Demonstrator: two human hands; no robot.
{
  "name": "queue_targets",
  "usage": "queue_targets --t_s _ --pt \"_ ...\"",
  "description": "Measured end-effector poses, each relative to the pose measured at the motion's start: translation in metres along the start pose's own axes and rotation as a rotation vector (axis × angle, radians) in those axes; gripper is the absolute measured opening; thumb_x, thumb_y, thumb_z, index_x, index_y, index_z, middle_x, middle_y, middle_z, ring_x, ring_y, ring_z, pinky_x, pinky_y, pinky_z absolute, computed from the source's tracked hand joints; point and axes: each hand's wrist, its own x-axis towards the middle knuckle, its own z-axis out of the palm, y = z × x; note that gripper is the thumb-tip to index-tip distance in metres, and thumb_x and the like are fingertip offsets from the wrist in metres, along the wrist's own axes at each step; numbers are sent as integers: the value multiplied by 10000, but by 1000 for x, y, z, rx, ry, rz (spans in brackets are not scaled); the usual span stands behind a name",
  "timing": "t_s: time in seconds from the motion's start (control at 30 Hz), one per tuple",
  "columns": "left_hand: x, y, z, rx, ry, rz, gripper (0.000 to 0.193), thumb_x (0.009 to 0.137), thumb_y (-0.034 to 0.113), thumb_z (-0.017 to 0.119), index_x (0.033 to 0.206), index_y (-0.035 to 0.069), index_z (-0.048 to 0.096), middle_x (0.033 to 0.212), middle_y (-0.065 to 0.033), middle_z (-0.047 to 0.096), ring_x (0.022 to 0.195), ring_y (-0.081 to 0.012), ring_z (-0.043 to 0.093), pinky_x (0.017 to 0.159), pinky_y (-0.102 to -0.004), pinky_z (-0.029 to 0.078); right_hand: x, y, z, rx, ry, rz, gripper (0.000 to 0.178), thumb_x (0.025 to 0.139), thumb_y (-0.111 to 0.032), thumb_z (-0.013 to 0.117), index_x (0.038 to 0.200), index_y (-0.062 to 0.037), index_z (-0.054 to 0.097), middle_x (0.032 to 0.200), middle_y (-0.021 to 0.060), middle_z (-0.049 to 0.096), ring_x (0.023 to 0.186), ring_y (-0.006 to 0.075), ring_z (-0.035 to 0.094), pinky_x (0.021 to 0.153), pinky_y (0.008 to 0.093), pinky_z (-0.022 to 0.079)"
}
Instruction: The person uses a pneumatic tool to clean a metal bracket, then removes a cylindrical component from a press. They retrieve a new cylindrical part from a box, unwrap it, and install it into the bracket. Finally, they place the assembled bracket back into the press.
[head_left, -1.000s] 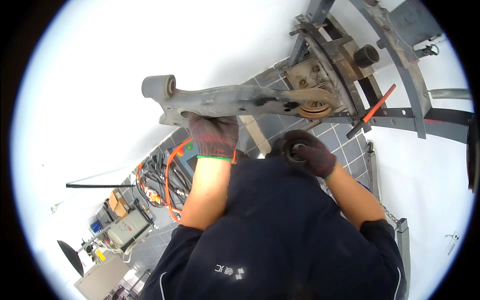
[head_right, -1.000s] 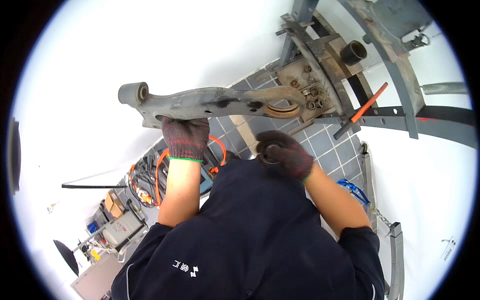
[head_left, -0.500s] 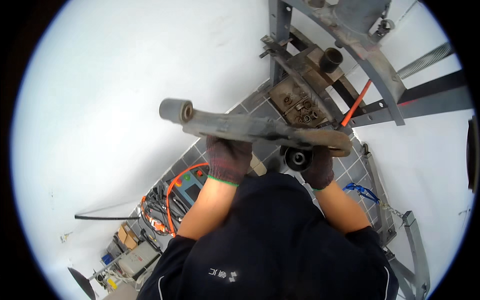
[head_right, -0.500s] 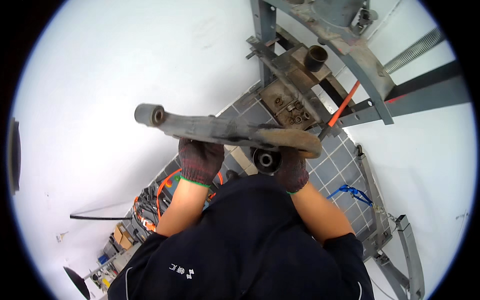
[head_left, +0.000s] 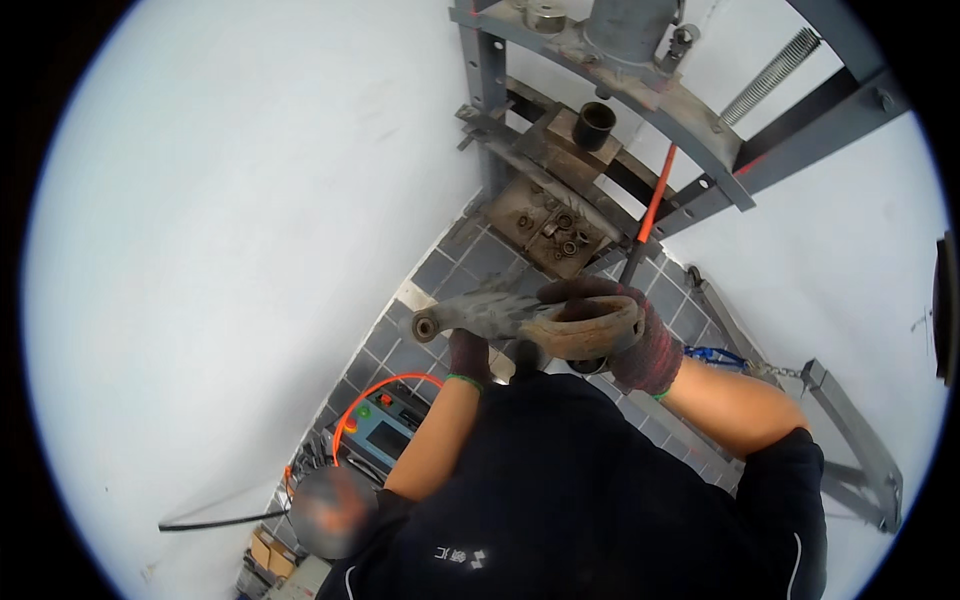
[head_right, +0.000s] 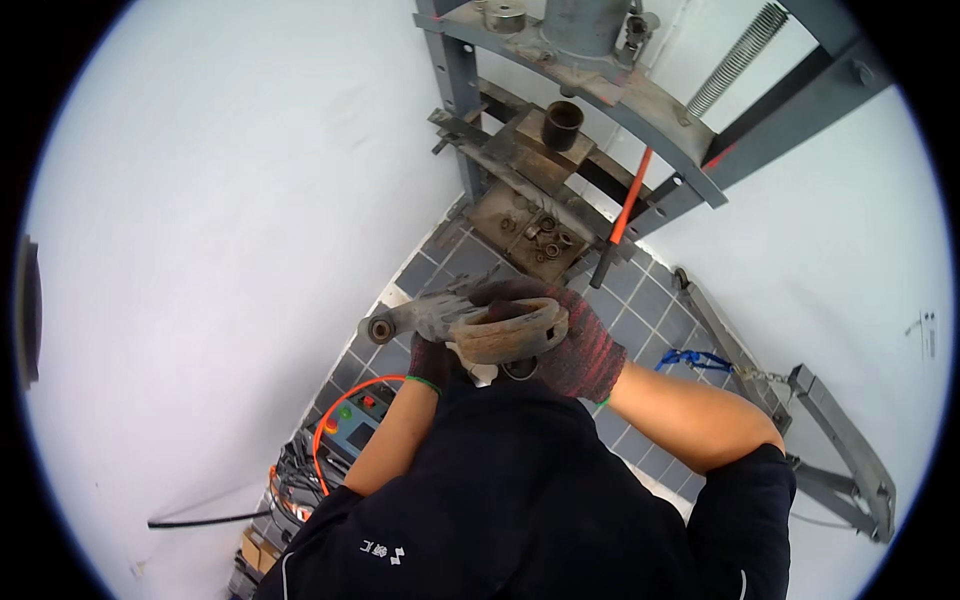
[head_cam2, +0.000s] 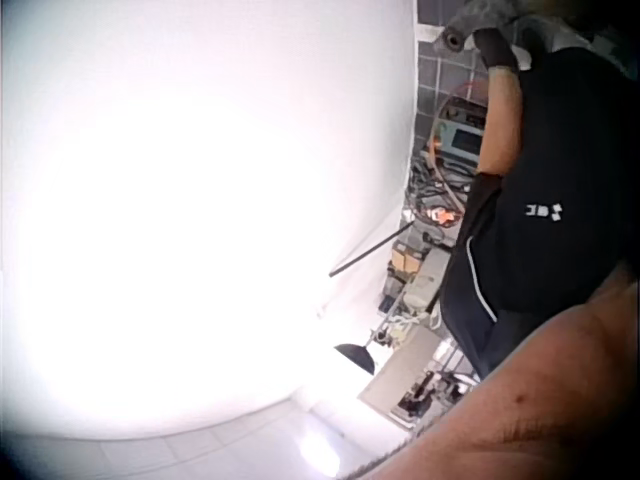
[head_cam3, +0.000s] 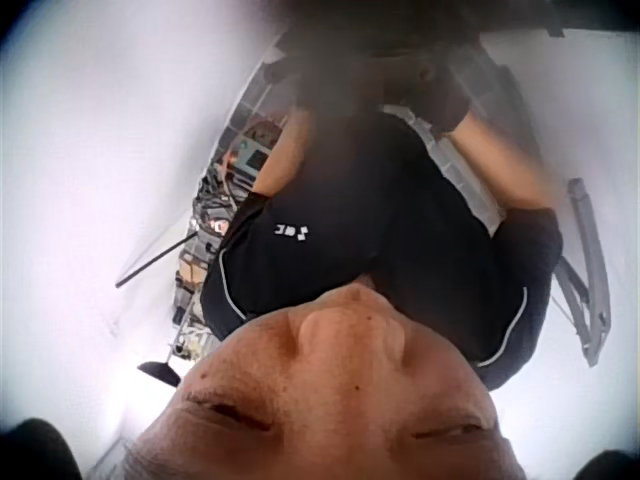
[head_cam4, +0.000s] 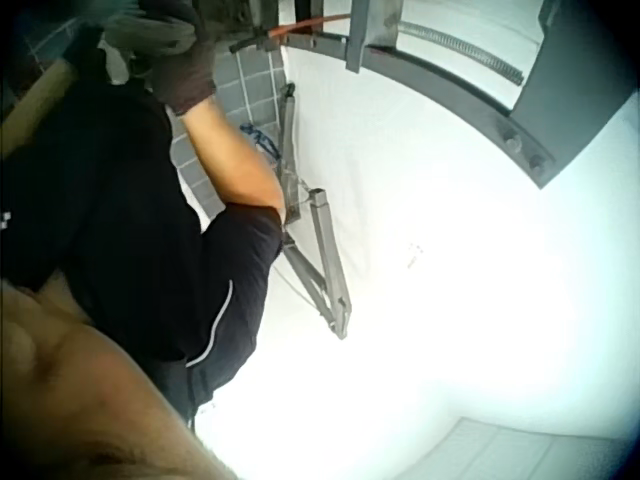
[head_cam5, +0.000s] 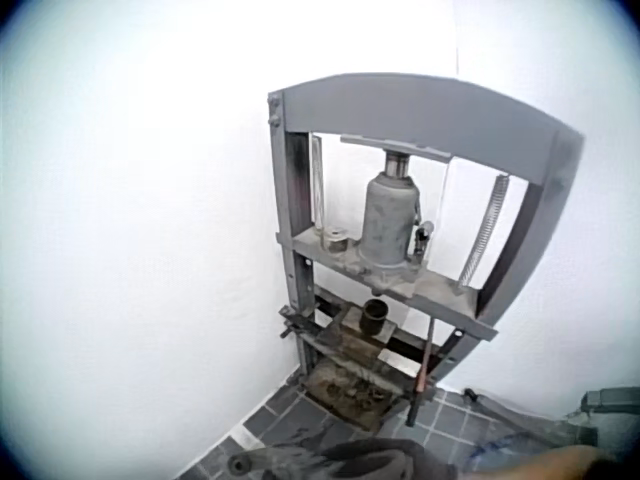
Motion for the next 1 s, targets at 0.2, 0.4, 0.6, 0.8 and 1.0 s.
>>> queue_targets --t_s 0.2,0.4,0.6,0.8,1.0 --pt "13 62 -2 149 147 641 794 855 91 891 1549 26 510 1435 -168 671 1303 -251 678 1072 -418 575 -4 -10 9 520 314 138 457 1039 -393 701 1276 -3 689 1068 191 763 917 296 778 788 394 653" --pt "-23 187 -2 481 150 494 528 782 175 848 1253 -6 693 1130 -105 785 1022 -225 757 927 -360 596 -1 -32 13 619 552 148 679 1020 -688 646 1216 -39 683 894 194 761 721 341 763 566 406 617" --pt "-38 233 -34 386 40 144 419 814 171 800 1177 -20 713 1067 -101 794 930 -193 743 866 -375 593 -24 33 42 911 719 -7 560 1033 -442 710 1384 -19 603 1095 175 730 985 336 751 869 478 649" --pt "-30 254 -90 671 49 57 454 832 215 828 1209 -16 728 1031 -129 804 929 -227 764 854 -388 604 -38 60 69 442 1069 -371 616 903 -98 814 1445 39 554 1250 168 696 1139 300 724 1059 431 592" --pt "-37 284 -84 1082 -23 -19 457 821 249 853 1194 8 743 1047 -134 812 931 -250 784 850 -405 615 -9 49 60 -493 1074 -342 749 795 -213 990 1430 -115 606 1306 104 719 1216 256 708 1058 407 570"
